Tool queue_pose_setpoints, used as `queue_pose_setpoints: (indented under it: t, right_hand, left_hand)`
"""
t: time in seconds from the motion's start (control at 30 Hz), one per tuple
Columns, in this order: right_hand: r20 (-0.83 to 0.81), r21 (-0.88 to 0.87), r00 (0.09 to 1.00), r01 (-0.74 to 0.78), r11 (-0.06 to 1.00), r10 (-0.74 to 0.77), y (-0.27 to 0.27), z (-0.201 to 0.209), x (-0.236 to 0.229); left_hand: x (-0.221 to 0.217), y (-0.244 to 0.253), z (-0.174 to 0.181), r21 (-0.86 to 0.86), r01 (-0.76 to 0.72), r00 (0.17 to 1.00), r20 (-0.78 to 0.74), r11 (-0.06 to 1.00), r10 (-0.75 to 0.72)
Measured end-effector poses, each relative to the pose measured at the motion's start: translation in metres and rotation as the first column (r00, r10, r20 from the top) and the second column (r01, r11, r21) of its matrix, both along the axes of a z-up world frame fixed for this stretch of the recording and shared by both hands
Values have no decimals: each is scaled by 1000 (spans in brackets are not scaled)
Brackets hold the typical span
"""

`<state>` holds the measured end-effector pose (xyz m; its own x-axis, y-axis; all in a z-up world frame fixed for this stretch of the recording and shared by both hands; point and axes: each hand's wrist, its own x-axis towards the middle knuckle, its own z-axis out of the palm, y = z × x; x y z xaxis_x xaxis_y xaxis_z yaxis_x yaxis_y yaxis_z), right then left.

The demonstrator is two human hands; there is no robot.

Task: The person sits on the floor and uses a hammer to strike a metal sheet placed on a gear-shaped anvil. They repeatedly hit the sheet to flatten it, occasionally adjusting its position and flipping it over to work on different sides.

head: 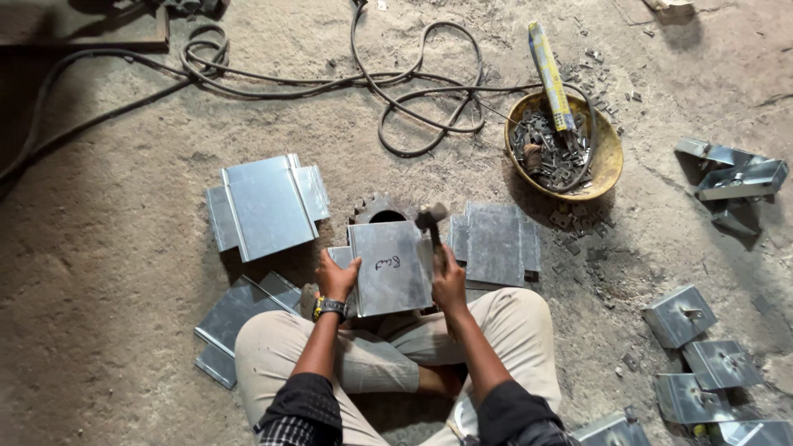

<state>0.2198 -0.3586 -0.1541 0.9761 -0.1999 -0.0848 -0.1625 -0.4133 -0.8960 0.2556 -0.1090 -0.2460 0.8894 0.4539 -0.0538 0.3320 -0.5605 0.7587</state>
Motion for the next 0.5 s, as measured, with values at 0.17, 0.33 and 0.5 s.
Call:
queue_pose_setpoints:
  t: [0.17, 0.33, 0.5]
  right_hand:
    - [190, -46, 982, 12, 999, -3, -4, -5, 4]
    - [196, -137, 980, 8, 990, 19, -3, -15, 13]
    - [131, -16, 991, 39, 999, -36, -16, -21, -1]
  left_hand:
    - [3, -2, 8, -7, 4, 1000, 3, 1000, -4]
    - [3, 2, 0, -85, 3, 999, -50, 996, -8]
    - [9, -5, -24, 1, -46, 998, 31, 999, 46]
